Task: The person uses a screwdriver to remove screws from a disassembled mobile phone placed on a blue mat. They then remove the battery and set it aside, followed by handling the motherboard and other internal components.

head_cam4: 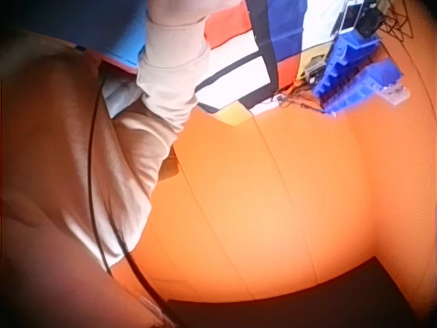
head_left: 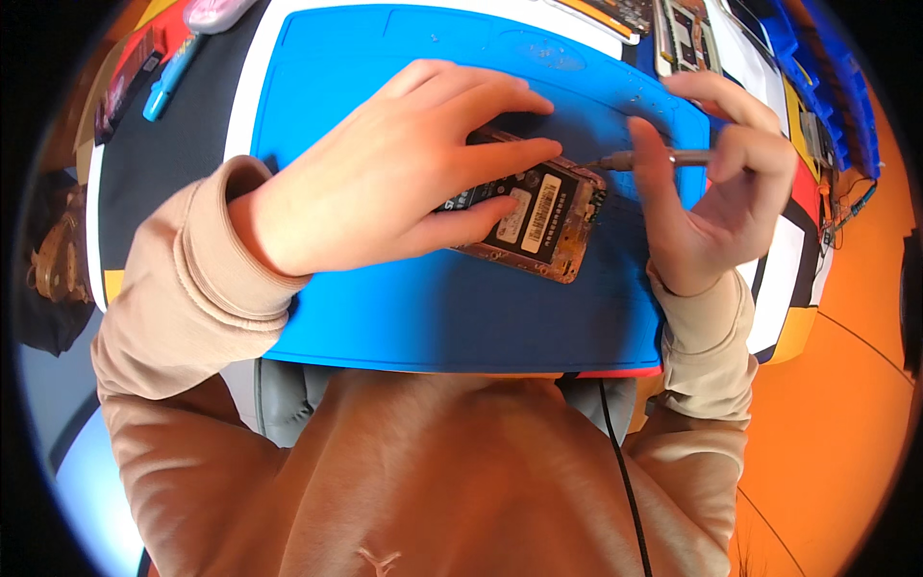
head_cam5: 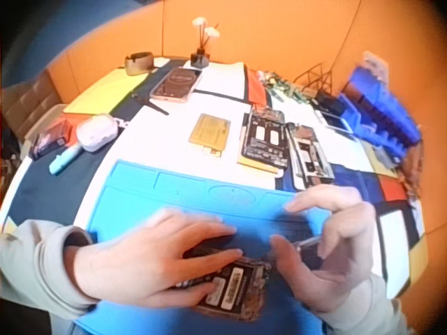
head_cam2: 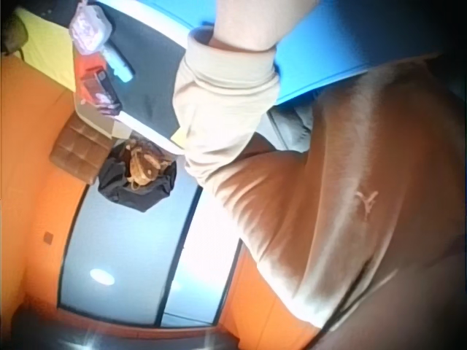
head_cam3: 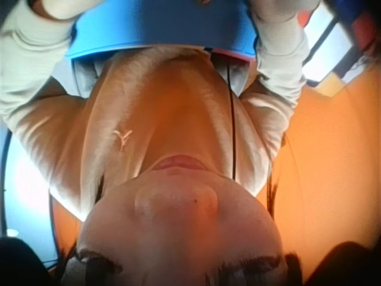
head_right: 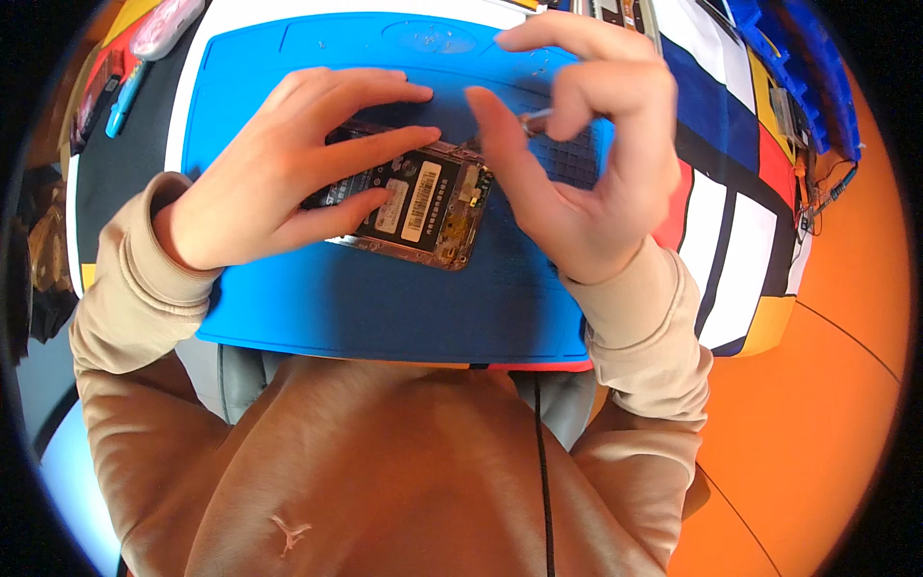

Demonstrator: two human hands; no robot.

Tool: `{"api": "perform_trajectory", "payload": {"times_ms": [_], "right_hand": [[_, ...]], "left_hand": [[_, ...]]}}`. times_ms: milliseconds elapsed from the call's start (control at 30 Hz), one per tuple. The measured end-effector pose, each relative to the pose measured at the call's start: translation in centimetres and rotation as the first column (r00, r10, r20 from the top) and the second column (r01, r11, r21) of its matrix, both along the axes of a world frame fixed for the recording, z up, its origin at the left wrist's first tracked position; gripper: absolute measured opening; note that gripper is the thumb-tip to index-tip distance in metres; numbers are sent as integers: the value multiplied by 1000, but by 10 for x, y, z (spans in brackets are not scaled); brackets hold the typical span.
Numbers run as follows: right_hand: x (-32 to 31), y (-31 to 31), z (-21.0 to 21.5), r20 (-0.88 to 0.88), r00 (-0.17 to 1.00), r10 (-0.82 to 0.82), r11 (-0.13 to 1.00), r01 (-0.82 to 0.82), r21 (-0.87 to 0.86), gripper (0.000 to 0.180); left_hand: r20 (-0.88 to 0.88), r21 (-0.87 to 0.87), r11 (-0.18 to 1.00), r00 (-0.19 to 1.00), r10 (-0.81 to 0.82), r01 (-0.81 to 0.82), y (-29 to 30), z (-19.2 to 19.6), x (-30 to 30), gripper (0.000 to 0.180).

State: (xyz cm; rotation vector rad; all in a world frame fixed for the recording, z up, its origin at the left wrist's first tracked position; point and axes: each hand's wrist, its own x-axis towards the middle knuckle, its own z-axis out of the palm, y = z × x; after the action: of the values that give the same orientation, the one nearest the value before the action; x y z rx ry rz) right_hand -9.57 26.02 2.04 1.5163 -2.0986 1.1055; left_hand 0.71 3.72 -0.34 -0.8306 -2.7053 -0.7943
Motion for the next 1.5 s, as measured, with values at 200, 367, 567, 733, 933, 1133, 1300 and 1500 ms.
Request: {"api": "perform_trajectory", "payload": {"times_ms": [200,367,567,733,933,1133,1300,1500], "right_hand": [[-1,-5,17,63,993,98,992,-103,76,33],[-11,-9,11,162,986,44,999,-44,-5,28],[-22,-10,-4,101,968,231,958,-208,-197,23],[-24,-22,-9,137,968,208,929,-152,-337,21],[-19,-16,-12,83,982,167,949,-137,-284,20],[-17,-20,-8,168,977,132,942,-71,-327,21],[-17,-19,-14,56,984,169,922,-137,-363,26],[-22,-23,-20,147,984,99,935,-41,-353,28]], "left_hand": [[23,-43,999,1000,1,0,3,9,-2,46],[8,-33,999,1000,-30,30,6,14,-3,41],[-14,-109,993,998,-57,55,9,17,-6,39],[-16,-203,978,998,-54,49,13,20,-5,41],[-38,-251,967,998,-40,29,17,22,-5,40],[-18,-275,961,999,-29,23,18,22,-5,40],[-22,-304,953,1000,-23,15,19,22,-5,40],[-18,-321,947,999,-31,24,20,23,-6,40]]}}
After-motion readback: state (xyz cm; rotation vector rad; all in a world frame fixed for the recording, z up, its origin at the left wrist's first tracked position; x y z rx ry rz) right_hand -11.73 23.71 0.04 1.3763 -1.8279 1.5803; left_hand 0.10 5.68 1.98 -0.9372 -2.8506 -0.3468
